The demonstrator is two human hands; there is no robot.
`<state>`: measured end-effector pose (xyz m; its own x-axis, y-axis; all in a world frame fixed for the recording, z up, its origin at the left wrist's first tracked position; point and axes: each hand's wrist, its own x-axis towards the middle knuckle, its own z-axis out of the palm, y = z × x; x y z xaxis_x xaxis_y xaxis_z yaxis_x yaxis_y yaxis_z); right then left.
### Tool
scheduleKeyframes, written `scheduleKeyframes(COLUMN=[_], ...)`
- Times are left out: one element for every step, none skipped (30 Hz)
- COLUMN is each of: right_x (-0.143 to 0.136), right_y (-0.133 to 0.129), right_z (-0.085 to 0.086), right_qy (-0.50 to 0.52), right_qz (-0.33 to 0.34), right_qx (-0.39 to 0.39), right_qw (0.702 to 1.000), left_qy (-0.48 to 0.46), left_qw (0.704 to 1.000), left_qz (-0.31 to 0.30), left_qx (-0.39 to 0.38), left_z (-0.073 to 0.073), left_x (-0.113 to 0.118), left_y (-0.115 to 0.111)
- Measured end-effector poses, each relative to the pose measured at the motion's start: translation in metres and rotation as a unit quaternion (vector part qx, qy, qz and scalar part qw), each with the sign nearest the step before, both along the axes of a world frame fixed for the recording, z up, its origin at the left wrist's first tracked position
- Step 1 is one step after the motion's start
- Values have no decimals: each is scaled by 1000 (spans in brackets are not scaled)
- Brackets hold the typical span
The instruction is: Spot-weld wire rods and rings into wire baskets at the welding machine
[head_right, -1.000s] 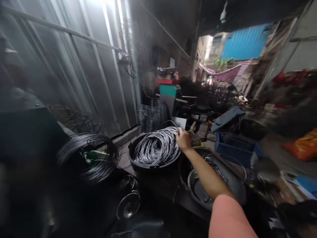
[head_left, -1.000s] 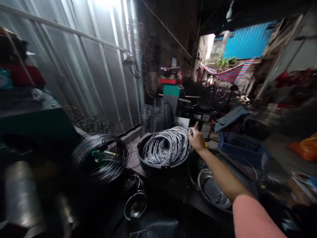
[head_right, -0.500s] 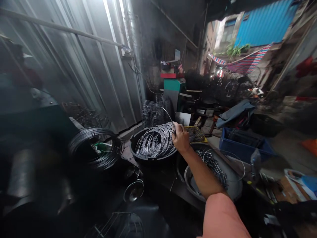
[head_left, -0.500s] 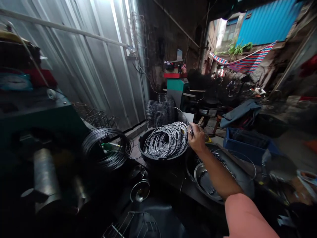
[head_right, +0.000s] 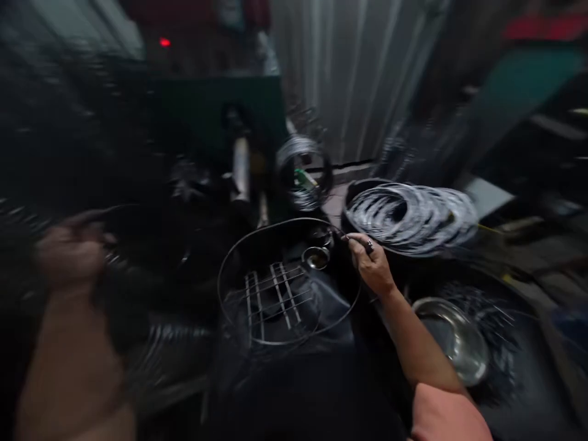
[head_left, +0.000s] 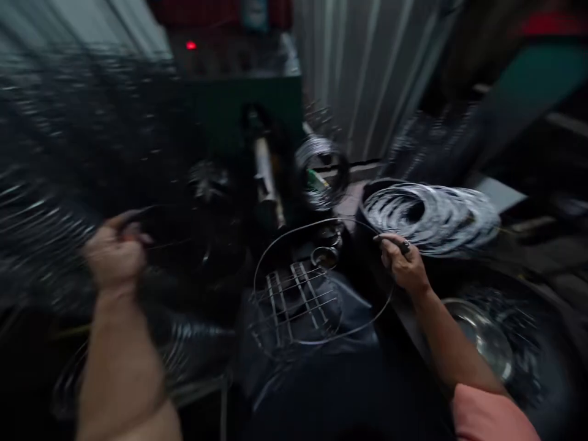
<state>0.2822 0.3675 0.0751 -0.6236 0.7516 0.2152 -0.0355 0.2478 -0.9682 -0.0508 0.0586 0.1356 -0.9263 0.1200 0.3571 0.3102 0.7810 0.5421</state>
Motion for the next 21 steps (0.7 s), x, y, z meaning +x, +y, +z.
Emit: scheduleKeyframes(right_x=[-16,-31,-44,-56,-65,-71,-76,-80,-83,-84,-86,-87,-89,-90,-90,-90,-89,-88,-85,-82,-78], right_y=[-6,-12,-19,-24,-29,-31,-32,-31,-30,-28,-26,-24,-23,-22,-21,-20,-20,-20,-20,-21,-22], right_z=[-16,-31,-46,-60,-73,-85,-96,-105,-113,-120,-126,-131,-136,-140,-144,-147,-150,-153,-155,-157,-159], right_qy=[-12,-31,-52,-72,-92,-110,-127,-140,-150,-158,-165,-171,-178,-185,-191,-199,-205,-210,-212,-212,-210], right_qz=[43,78,103,116,121,119,114,108,102,98,94,92,93,97,103,111,118,121,119,117,115], right_qx=[-51,-97,-136,-166,-190,-209,-223,-233,-237,-239,-236,-226,-208,-184,-157,-133,-117,-111,-113,-121,-131], right_qw=[998,992,984,977,970,964,960,956,954,953,953,955,957,960,963,964,964,964,963,963,962], left_qy=[-33,-82,-138,-202,-260,-310,-355,-394,-434,-459,-477,-486,-490,-491,-490,-488,-484,-478,-472,-467,-462], left_qw=[999,995,985,970,953,938,922,904,883,866,851,840,832,826,823,821,820,820,821,823,827], left_qz=[-6,-40,-75,-108,-123,-117,-113,-118,-127,-134,-144,-149,-151,-150,-146,-144,-146,-151,-160,-170,-179], left_qx=[18,44,69,84,96,104,106,113,124,143,165,189,213,232,247,260,270,276,278,275,267], left_z=[-8,-20,-34,-52,-71,-92,-112,-132,-150,-166,-179,-189,-196,-202,-206,-209,-211,-213,-214,-216,-217], left_x=[1,4,8,14,22,31,41,51,62,73,83,91,98,104,108,112,114,116,118,120,121], left_y=[-17,-30,-38,-43,-45,-46,-45,-43,-41,-39,-37,-36,-34,-33,-33,-32,-32,-32,-33,-33,-34])
